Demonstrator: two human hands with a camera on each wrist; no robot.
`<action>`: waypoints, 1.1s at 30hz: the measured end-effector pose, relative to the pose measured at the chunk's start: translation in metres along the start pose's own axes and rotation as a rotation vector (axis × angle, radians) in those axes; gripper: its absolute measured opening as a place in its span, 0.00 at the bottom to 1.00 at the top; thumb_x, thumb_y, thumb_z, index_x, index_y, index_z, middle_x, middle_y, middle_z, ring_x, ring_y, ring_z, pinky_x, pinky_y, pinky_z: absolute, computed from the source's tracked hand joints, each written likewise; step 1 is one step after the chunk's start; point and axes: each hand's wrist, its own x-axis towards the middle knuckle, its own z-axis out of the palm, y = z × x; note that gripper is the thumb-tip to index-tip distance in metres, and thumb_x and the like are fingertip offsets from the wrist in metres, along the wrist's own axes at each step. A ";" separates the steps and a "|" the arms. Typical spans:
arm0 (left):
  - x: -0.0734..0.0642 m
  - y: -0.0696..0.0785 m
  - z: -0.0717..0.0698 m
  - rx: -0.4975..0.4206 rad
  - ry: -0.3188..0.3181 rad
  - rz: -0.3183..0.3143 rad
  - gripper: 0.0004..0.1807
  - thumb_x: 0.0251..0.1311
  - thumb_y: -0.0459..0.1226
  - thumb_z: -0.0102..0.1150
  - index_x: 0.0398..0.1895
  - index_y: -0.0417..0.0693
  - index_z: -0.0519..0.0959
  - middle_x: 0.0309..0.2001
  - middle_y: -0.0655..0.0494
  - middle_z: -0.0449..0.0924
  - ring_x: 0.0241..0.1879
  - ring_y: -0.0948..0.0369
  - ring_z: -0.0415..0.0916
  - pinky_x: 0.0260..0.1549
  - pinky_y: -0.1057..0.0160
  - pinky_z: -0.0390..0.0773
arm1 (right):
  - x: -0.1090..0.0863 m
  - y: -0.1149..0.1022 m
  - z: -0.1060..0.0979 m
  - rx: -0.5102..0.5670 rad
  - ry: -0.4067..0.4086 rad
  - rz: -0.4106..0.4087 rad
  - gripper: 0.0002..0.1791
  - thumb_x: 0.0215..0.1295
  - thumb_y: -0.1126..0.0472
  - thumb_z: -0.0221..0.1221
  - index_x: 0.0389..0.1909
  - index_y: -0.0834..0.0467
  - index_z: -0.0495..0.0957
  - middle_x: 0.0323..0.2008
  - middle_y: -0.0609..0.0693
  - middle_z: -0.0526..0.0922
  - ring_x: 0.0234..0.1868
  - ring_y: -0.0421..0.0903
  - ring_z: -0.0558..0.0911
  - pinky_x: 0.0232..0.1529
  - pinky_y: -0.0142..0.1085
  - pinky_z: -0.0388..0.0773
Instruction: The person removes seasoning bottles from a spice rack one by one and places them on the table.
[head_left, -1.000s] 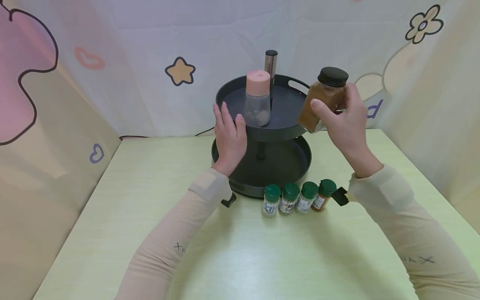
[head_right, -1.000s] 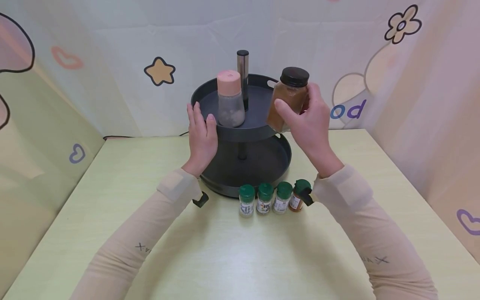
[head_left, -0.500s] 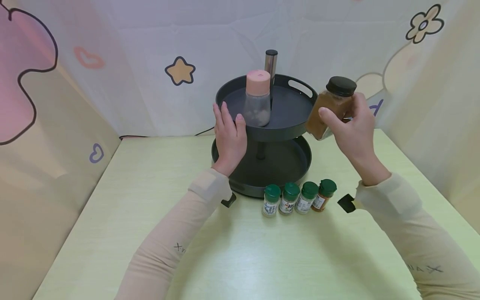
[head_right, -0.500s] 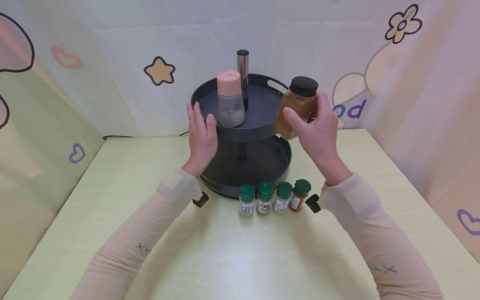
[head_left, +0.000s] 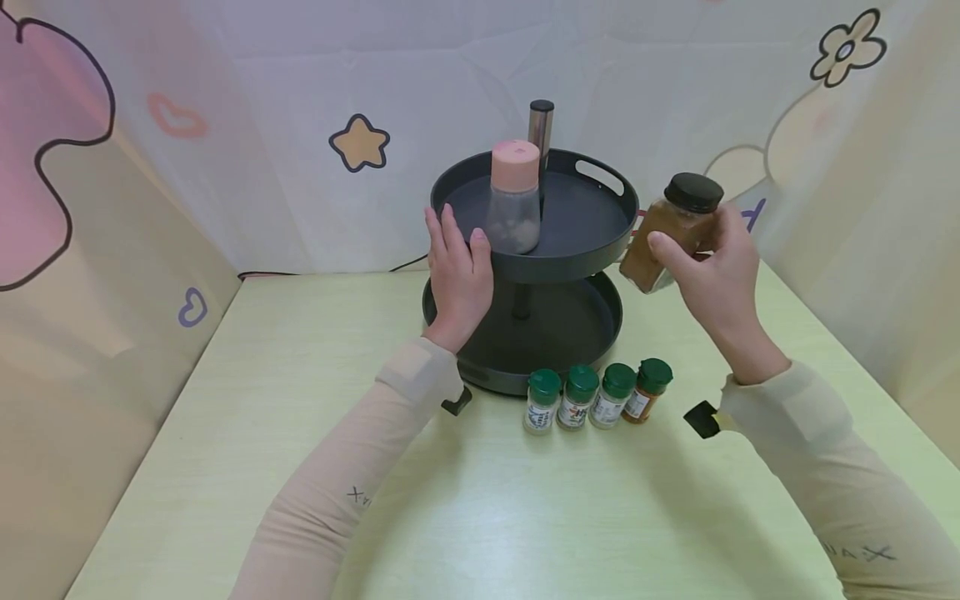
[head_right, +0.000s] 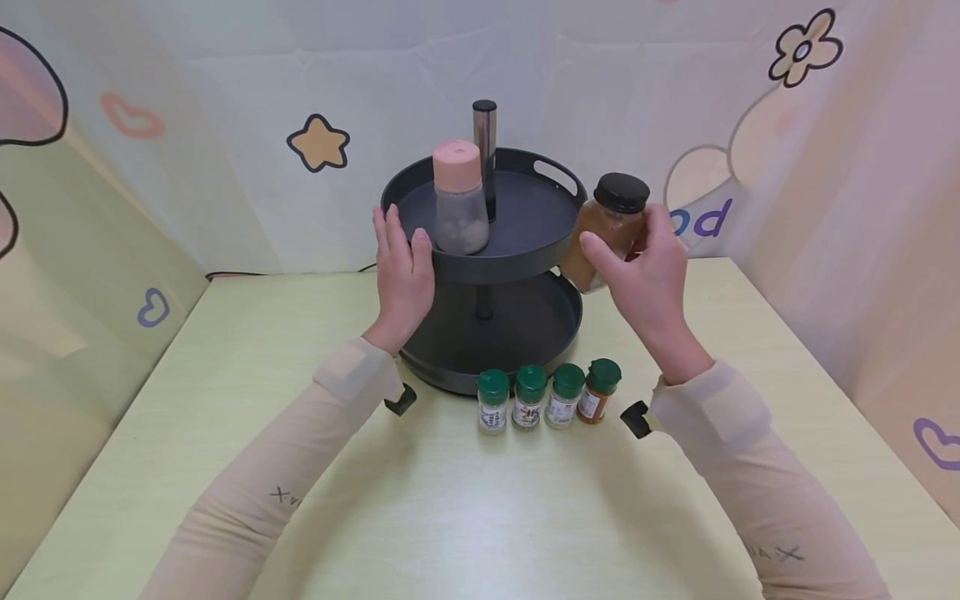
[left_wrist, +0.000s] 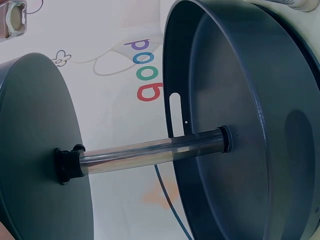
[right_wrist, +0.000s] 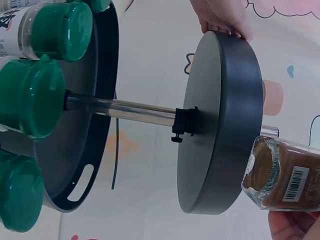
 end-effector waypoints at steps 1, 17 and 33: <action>0.000 0.000 0.000 0.000 0.000 0.000 0.32 0.64 0.47 0.30 0.68 0.42 0.44 0.70 0.47 0.33 0.68 0.52 0.42 0.65 0.52 0.48 | 0.000 0.001 0.000 0.000 0.002 0.001 0.17 0.50 0.59 0.59 0.43 0.51 0.70 0.29 0.36 0.69 0.27 0.34 0.68 0.26 0.25 0.65; 0.000 0.000 0.000 -0.006 -0.006 -0.005 0.32 0.64 0.47 0.30 0.68 0.43 0.44 0.70 0.48 0.32 0.68 0.53 0.42 0.65 0.52 0.49 | -0.008 0.015 -0.008 -0.074 0.008 0.075 0.16 0.49 0.58 0.61 0.39 0.49 0.67 0.28 0.36 0.68 0.27 0.34 0.67 0.26 0.24 0.65; -0.001 0.001 -0.001 -0.006 -0.004 0.000 0.32 0.64 0.47 0.30 0.68 0.42 0.44 0.70 0.48 0.32 0.68 0.52 0.42 0.64 0.51 0.49 | -0.016 0.032 -0.023 -0.199 -0.037 0.163 0.20 0.51 0.53 0.60 0.42 0.53 0.66 0.28 0.38 0.66 0.28 0.37 0.66 0.24 0.26 0.63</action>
